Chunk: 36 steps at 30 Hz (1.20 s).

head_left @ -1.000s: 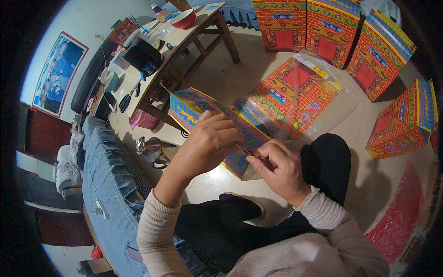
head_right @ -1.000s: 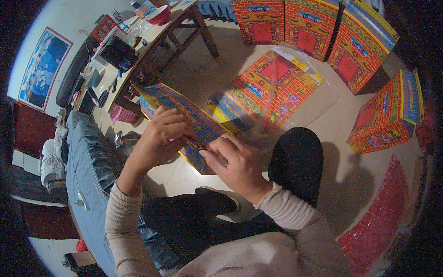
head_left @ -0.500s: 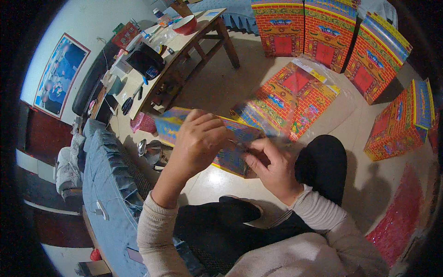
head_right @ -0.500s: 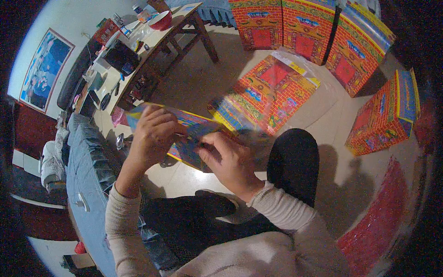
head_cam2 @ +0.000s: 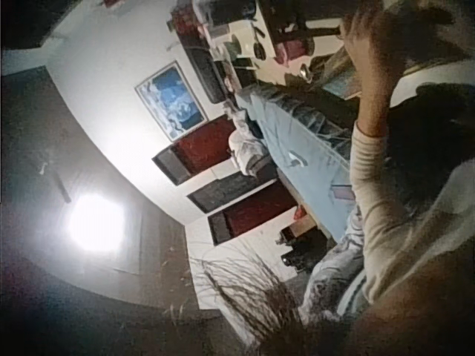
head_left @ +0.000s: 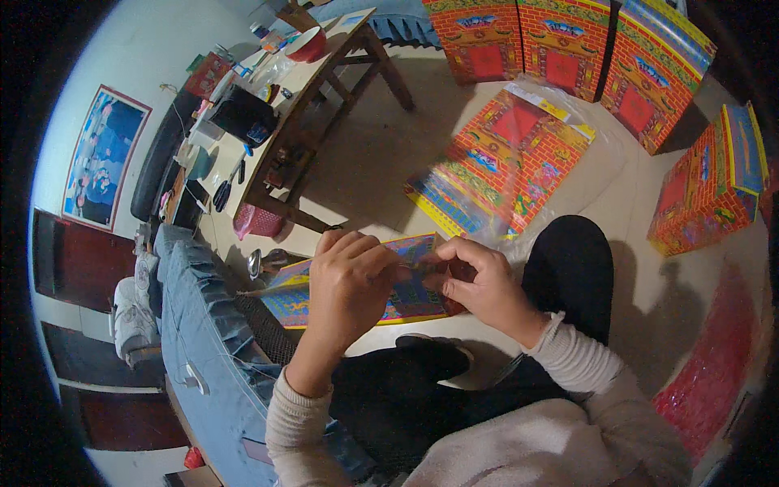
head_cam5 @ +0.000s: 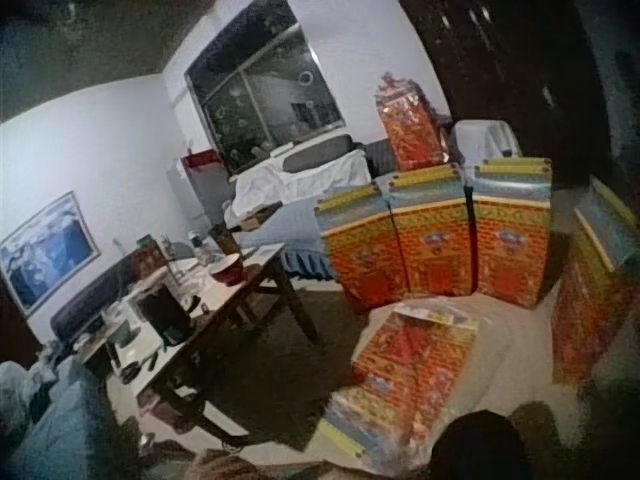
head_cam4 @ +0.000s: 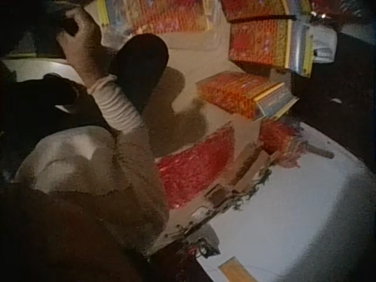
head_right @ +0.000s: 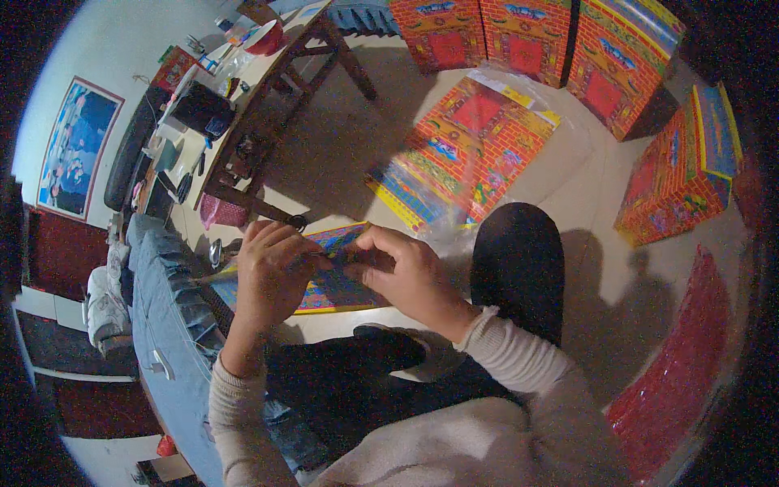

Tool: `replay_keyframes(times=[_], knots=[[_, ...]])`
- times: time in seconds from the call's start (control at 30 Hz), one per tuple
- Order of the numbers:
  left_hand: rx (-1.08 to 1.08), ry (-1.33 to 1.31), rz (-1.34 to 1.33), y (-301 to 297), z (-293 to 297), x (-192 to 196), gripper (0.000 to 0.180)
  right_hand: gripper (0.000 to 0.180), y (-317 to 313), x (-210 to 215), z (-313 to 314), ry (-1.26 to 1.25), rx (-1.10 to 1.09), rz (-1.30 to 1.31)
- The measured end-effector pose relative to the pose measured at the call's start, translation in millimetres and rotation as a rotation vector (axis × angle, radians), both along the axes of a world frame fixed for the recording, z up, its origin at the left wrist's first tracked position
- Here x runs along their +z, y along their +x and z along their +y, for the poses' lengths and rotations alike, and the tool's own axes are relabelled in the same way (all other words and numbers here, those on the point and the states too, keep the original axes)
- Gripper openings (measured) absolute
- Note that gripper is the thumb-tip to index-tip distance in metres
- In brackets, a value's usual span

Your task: The person sits on the floor and assembles a colorful printed cardboard box by folding flaps and securing them with adhesive tape. The person repeatedly folds edges, aligns flaps, and applies tape to complete the box structure.

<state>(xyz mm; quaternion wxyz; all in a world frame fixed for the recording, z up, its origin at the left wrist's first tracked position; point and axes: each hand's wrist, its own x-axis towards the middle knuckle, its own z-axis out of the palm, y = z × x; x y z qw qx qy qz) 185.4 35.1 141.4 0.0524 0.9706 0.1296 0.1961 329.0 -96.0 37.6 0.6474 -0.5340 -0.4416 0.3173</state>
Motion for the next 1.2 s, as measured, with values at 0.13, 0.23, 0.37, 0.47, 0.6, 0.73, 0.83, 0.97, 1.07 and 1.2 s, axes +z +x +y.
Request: replay_keyframes(times=[0.13, 0.23, 0.37, 0.47, 0.6, 0.73, 0.83, 0.97, 1.07, 1.2], knots=[[0.008, -0.036, -0.044, 2.9, -7.4, -4.6, 0.015, 0.022, 7.8, -4.4, -2.5, -0.018, 0.089, 0.124], [0.02, -0.068, -0.032, 5.6, -11.7, -1.0, 0.015, 0.021, 8.9, -8.9, -0.9, 0.044, 0.096, 0.177], [0.029, -0.094, -0.017, 8.9, -12.8, -1.5, 0.015, 0.019, 15.5, -7.5, -0.7, -0.01, 0.153, 0.175], [0.059, -0.119, -0.002, 11.3, -14.4, -0.1, 0.015, 0.017, 16.3, -5.1, 1.0, -0.034, 0.196, 0.267], [0.109, -0.234, -0.001, 10.4, -12.8, -3.3, 0.014, 0.016, 16.5, 1.4, 1.6, -0.094, 0.189, 0.285], [0.125, -0.34, 0.002, 10.5, -9.4, -0.8, 0.014, 0.015, 14.6, 1.1, 3.9, -0.066, 0.166, 0.238], [0.109, -0.271, 0.001, 13.3, -8.1, -0.8, 0.015, 0.014, 16.1, -2.0, 4.4, -0.047, 0.083, 0.089], [0.077, -0.176, 0.08, 18.2, -10.8, 1.9, 0.016, 0.017, 16.0, -10.1, 6.2, 0.156, -0.015, 0.017], [0.151, -0.135, 0.103, 14.7, -19.1, 1.9, 0.018, 0.018, 16.1, 0.5, 5.2, 0.138, -0.057, -0.077], [0.15, -0.093, 0.081, 13.5, -20.2, -4.0, 0.016, 0.012, 30.4, 8.8, -12.1, 0.078, -0.075, -0.125]])
